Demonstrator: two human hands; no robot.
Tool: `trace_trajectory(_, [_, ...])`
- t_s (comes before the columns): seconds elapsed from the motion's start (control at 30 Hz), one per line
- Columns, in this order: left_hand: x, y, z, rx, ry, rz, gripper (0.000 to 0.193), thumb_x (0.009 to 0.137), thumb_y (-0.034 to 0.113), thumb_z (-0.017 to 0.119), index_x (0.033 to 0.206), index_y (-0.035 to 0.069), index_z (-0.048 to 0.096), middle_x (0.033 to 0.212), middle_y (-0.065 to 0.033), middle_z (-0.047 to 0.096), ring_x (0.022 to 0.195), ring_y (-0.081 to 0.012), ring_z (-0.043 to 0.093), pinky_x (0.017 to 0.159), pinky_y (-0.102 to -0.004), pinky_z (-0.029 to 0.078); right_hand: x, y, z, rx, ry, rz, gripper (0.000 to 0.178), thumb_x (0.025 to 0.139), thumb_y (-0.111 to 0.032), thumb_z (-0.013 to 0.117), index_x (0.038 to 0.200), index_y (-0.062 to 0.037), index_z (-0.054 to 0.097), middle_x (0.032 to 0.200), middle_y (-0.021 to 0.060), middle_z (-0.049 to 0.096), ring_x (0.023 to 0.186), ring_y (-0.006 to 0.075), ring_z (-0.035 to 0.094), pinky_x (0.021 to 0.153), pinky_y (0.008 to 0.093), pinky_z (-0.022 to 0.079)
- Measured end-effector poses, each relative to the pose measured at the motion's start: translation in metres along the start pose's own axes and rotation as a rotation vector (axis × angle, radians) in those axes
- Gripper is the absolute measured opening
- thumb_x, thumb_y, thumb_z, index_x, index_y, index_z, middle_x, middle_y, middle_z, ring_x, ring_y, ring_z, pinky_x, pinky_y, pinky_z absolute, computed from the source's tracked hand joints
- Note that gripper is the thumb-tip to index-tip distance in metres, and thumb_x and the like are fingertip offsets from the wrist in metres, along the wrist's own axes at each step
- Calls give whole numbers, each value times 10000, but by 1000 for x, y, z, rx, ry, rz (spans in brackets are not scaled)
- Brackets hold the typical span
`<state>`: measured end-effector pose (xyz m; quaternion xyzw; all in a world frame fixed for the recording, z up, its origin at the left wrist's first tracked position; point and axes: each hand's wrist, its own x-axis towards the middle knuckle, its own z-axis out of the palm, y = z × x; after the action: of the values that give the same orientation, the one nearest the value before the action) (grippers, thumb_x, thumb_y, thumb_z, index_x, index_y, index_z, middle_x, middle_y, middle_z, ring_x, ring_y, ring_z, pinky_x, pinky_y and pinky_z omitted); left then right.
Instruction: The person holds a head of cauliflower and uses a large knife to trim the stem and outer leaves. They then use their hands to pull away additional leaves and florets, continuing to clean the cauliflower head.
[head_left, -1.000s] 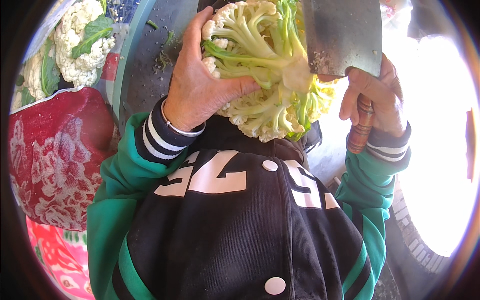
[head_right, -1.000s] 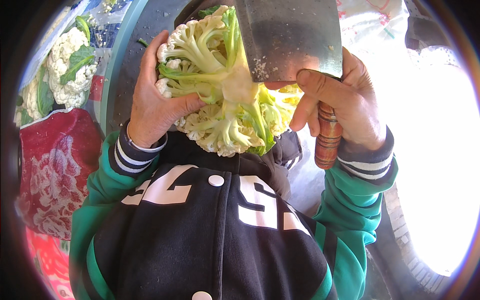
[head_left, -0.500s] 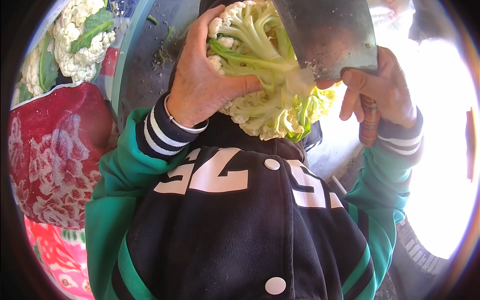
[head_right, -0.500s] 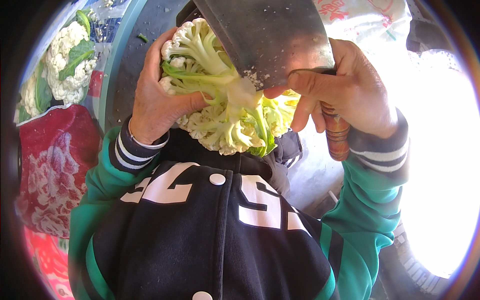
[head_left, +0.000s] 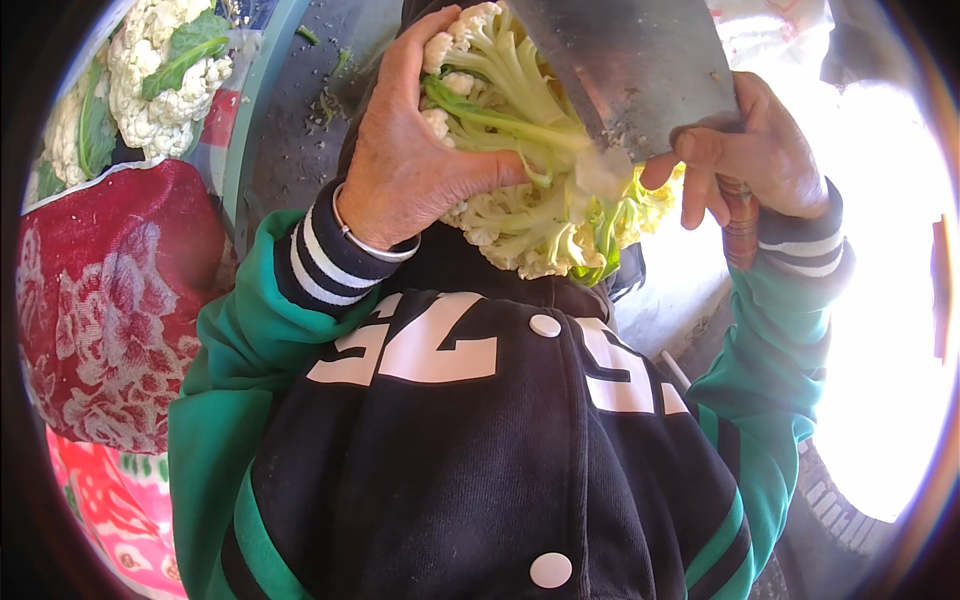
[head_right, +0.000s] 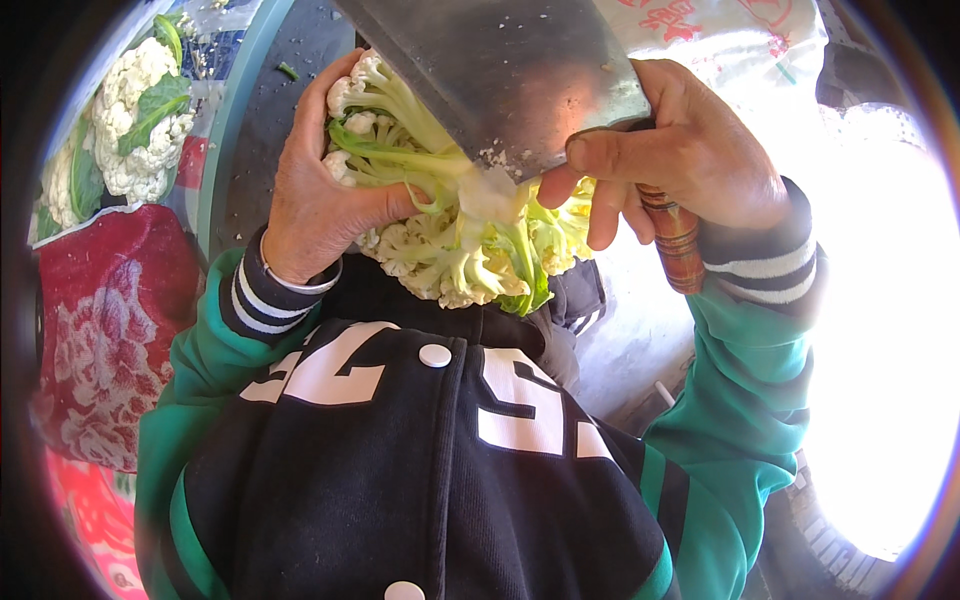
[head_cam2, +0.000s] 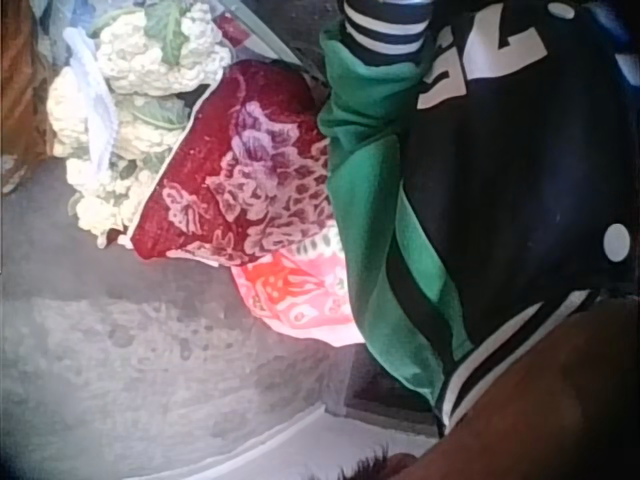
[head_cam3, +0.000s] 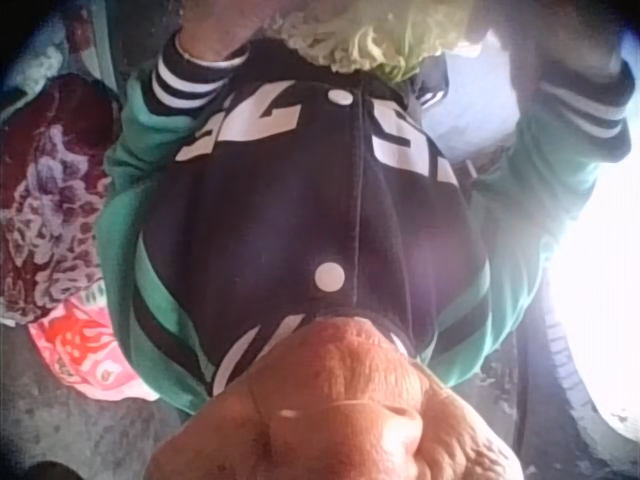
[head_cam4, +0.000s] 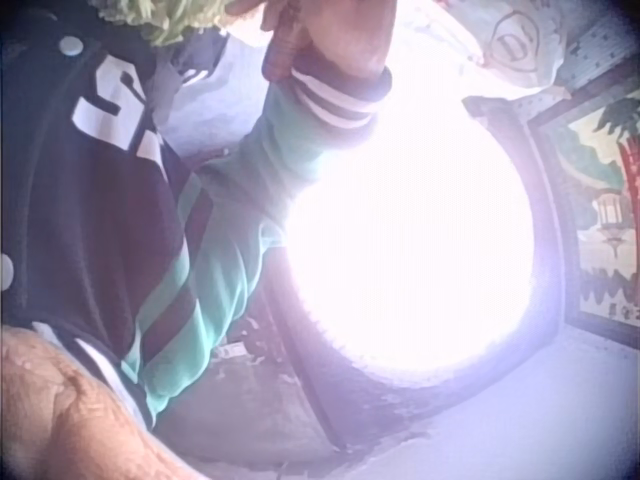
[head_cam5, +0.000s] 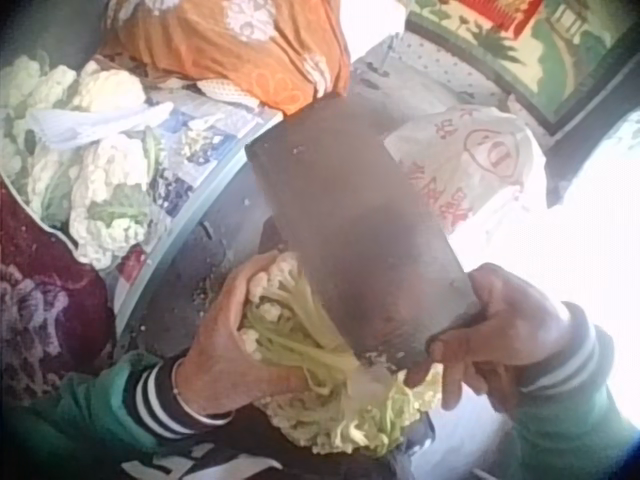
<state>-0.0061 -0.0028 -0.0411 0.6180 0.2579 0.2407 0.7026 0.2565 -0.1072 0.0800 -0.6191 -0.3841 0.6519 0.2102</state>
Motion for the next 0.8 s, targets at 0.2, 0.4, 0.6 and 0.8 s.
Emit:
trace_trajectory(0.2, [-1, -1, 1, -20, -9, 7, 1158, 598, 197, 996, 1514, 7, 315, 1383, -118, 535, 1255, -213, 554, 1078, -357, 480, 0, -10, 12, 75, 62, 79, 139, 944, -82, 636, 973, 54, 632, 858, 197, 749, 581, 205, 723, 423, 250, 508])
trace_trajectory(0.4, [-1, -2, -1, 18, -19, 17, 1135, 605, 177, 992, 1502, -1, 320, 1366, -120, 546, 1239, -209, 561, 1073, -355, 480, 6, -6, 10, 59, 27, 77, 186, 912, -103, 666, 984, 62, 616, 798, 168, 735, 557, 190, 706, 413, 237, 499])
trace_trajectory(0.6, [0, 2, -2, 38, -63, -5, 1036, 618, 138, 982, 1445, 1, 371, 1306, -116, 588, 1191, -205, 592, 1053, -351, 486, 12, -9, 6, 35, -59, 54, 114, 944, -67, 625, 1011, 22, 598, 776, 140, 708, 621, 216, 738, 443, 248, 510])
trace_trajectory(0.8, [0, 3, -3, 34, -51, -25, 1035, 620, 165, 986, 1437, -1, 373, 1292, -118, 595, 1181, -205, 597, 1049, -351, 488, 14, -10, 9, 35, -51, 41, 175, 927, -77, 641, 1053, 22, 572, 768, 131, 697, 584, 199, 717, 443, 247, 506])
